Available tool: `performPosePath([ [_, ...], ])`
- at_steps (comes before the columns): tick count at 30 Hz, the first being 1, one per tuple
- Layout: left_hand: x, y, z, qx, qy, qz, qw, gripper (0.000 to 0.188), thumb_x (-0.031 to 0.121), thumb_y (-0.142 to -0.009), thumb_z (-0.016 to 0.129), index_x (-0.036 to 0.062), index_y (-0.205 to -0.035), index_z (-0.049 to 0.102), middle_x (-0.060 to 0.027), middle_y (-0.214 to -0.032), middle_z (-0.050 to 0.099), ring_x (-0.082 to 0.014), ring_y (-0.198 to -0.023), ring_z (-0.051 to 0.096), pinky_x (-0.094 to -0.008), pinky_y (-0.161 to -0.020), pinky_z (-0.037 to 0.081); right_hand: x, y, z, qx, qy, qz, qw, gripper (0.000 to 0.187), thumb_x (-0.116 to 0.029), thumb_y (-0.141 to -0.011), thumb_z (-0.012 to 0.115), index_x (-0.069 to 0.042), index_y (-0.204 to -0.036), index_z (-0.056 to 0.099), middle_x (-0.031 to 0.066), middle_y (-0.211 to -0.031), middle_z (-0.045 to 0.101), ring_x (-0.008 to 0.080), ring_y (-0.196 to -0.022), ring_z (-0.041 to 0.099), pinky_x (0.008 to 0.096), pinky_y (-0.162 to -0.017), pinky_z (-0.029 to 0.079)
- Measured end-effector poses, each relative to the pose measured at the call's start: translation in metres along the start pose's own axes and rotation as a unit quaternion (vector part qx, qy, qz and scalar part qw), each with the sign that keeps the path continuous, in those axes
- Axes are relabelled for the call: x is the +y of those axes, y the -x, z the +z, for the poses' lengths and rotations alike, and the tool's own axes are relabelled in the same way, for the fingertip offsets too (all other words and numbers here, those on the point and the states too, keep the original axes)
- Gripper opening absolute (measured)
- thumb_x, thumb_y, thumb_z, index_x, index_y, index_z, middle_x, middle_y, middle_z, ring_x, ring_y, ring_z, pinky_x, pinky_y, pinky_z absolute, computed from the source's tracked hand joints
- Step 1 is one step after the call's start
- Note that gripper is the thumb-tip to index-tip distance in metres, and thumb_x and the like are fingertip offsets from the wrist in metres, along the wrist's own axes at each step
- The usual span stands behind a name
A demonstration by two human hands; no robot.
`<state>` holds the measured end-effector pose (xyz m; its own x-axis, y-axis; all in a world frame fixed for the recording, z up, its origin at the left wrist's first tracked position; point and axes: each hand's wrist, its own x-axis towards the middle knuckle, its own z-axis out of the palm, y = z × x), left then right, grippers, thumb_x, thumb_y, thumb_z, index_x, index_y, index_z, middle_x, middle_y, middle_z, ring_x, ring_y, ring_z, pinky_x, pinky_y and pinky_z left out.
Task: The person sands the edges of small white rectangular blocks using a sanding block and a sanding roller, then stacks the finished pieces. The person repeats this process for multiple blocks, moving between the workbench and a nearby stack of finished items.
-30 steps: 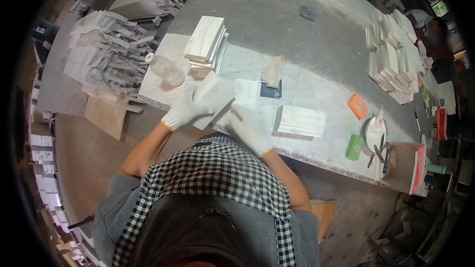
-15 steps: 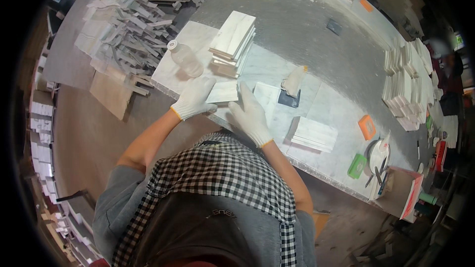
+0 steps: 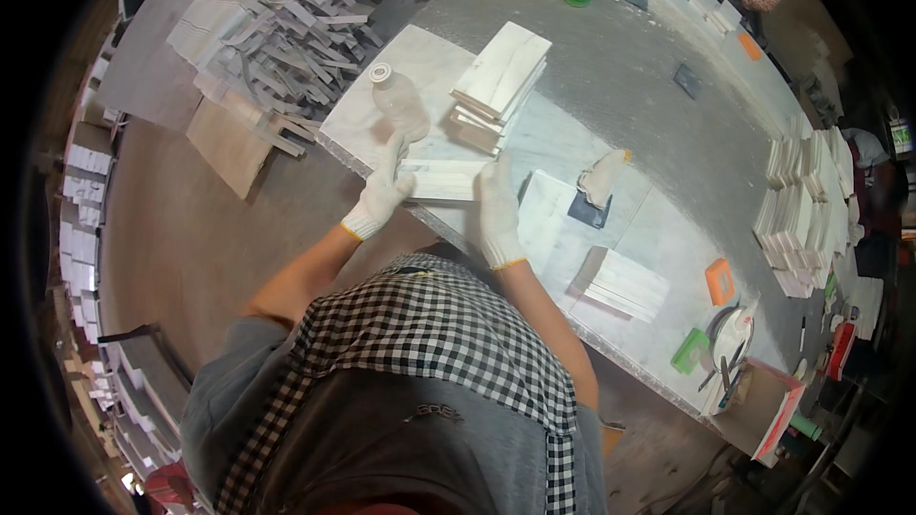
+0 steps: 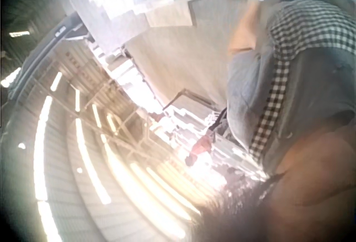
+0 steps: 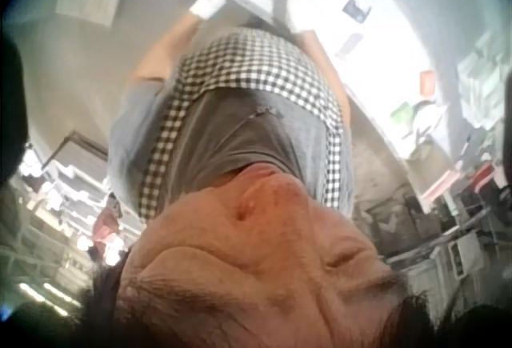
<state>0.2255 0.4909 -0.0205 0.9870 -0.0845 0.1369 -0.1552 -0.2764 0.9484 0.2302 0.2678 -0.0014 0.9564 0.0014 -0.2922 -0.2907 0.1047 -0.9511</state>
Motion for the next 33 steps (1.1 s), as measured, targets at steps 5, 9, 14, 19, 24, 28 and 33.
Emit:
performPosePath([
  [5, -0.028, 0.005, 0.03, 0.093, 0.25, -0.017, 0.964, 0.075, 0.048, -0.104, 0.043, -0.0072, -0.152, 0.025, -0.0172, -0.156, 0.035, -0.0263, -0.143, 0.033, -0.0336, -0.118, 0.023, 0.018, -0.007, 0.001, -0.002, -0.185, 0.035, 0.982, 0.08, -0.056, -0.102, 0.046, 0.003, -0.154, 0.028, 0.0101, -0.159, 0.033, 0.0202, -0.144, 0.032, 0.0313, -0.118, 0.024],
  [9, -0.024, 0.005, 0.032, 0.098, 0.203, -0.047, 0.973, 0.063, 0.046, -0.103, 0.047, -0.0027, -0.142, 0.043, -0.0153, -0.139, 0.05, -0.0243, -0.13, 0.045, -0.0344, -0.112, 0.032, 0.011, -0.002, -0.001, -0.007, -0.097, 0.006, 0.995, 0.073, -0.047, -0.102, 0.045, 0.001, -0.154, 0.029, 0.0162, -0.157, 0.034, 0.0268, -0.143, 0.034, 0.0341, -0.117, 0.026],
  [14, 0.023, -0.004, 0.04, 0.141, -0.033, -0.115, 0.983, 0.039, 0.041, -0.098, 0.058, 0.0067, -0.116, 0.058, -0.0106, -0.1, 0.064, -0.0208, -0.098, 0.058, -0.0366, -0.092, 0.045, -0.002, 0.0, -0.002, 0.012, 0.159, -0.078, 0.984, 0.064, -0.037, -0.103, 0.043, -0.001, -0.154, 0.029, 0.0237, -0.154, 0.036, 0.0349, -0.143, 0.036, 0.0375, -0.116, 0.029],
  [19, 0.021, 0.002, 0.027, 0.103, -0.1, -0.095, 0.985, 0.053, 0.042, -0.092, 0.065, 0.0033, -0.126, 0.055, -0.0184, -0.123, 0.061, -0.0287, -0.113, 0.057, -0.0402, -0.099, 0.043, -0.023, 0.019, -0.003, 0.041, 0.135, -0.082, 0.987, 0.071, -0.036, -0.096, 0.056, 0.001, -0.151, 0.033, 0.0268, -0.15, 0.04, 0.0383, -0.14, 0.038, 0.04, -0.115, 0.031],
  [24, 0.05, 0.0, 0.019, 0.015, -0.281, 0.024, 0.959, 0.072, 0.034, -0.075, 0.079, -0.0013, -0.131, 0.051, -0.0222, -0.13, 0.056, -0.0365, -0.12, 0.053, -0.0444, -0.103, 0.042, -0.07, 0.064, -0.068, -0.026, 0.282, -0.148, 0.948, 0.075, -0.038, -0.086, 0.069, 0.002, -0.144, 0.044, 0.0263, -0.15, 0.041, 0.0382, -0.142, 0.037, 0.0426, -0.115, 0.031],
  [28, 0.097, -0.016, 0.023, -0.144, -0.424, 0.078, 0.891, 0.089, 0.029, -0.061, 0.084, -0.0023, -0.136, 0.047, -0.0235, -0.128, 0.054, -0.0396, -0.121, 0.051, -0.0465, -0.104, 0.041, -0.085, 0.097, -0.148, -0.021, 0.534, -0.167, 0.828, 0.089, -0.044, -0.074, 0.078, 0.002, -0.143, 0.044, 0.026, -0.148, 0.043, 0.0411, -0.139, 0.038, 0.0472, -0.115, 0.032],
  [33, 0.089, -0.03, 0.042, -0.169, -0.483, 0.12, 0.851, 0.095, 0.03, -0.058, 0.084, -0.0009, -0.138, 0.044, -0.0233, -0.125, 0.054, -0.0392, -0.118, 0.051, -0.0471, -0.103, 0.042, -0.078, 0.126, -0.225, -0.023, 0.746, -0.115, 0.655, 0.101, -0.046, -0.068, 0.083, 0.0, -0.146, 0.038, 0.0246, -0.147, 0.042, 0.0435, -0.138, 0.036, 0.0543, -0.115, 0.029],
])
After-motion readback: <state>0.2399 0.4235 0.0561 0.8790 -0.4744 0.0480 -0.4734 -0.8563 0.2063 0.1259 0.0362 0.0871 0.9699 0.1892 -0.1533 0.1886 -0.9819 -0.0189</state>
